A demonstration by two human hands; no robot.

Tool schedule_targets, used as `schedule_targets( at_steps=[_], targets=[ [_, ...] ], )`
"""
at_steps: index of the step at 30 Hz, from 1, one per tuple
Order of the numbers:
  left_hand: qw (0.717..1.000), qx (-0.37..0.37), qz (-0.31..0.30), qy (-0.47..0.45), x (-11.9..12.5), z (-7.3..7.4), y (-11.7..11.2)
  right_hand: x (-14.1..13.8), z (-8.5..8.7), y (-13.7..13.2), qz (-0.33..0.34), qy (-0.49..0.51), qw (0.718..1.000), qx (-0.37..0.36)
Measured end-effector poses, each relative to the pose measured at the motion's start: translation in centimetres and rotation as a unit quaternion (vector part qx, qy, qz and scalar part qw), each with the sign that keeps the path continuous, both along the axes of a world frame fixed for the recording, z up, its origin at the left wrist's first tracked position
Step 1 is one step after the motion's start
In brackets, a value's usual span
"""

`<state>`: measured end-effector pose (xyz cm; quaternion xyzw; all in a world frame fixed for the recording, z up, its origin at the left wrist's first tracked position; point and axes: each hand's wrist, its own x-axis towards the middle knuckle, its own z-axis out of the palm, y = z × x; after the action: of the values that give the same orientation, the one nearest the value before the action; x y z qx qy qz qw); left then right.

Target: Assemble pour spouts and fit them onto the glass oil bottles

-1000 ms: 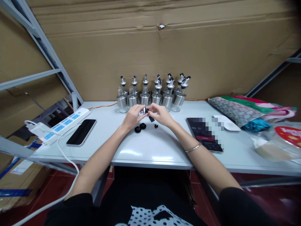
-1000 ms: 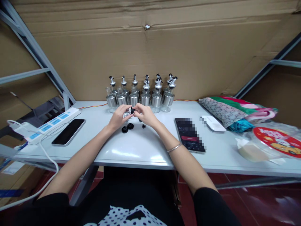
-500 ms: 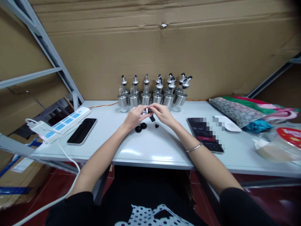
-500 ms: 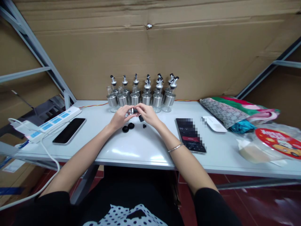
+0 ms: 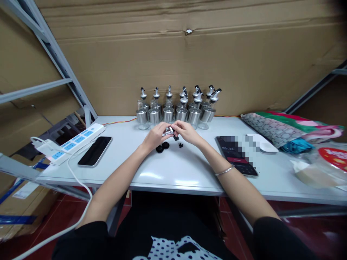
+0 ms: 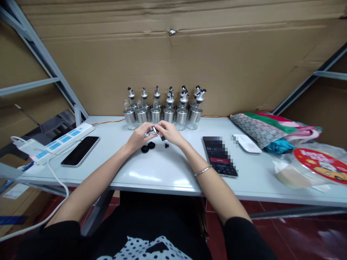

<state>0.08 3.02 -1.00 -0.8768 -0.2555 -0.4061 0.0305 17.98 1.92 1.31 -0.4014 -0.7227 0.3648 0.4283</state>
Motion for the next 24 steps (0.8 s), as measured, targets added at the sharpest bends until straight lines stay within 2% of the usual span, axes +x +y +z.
schedule_targets(
  at_steps=[8, 14, 20, 24],
  targets=[
    [1.0, 0.016, 0.011, -0.009, -0.07, -0.42, 0.3, -0.31, 0.21, -0.16, 0.046, 0.064, 0.996, -0.051],
    [0.996, 0.048, 0.045, 0.055, 0.17, -0.02, 0.15, -0.5, -0.03, -0.29, -0.009, 0.035, 0.998, -0.043],
    [0.991, 0.069, 0.083, 0.08, 0.05, 0.35, -0.08, -0.9, -0.08, -0.28, -0.041, -0.028, 0.999, -0.02],
    [0.988, 0.082, 0.076, 0.111, 0.32, 0.03, -0.12, -1.02, 0.04, -0.5, -0.109, -0.066, 0.991, 0.042]
  ],
)
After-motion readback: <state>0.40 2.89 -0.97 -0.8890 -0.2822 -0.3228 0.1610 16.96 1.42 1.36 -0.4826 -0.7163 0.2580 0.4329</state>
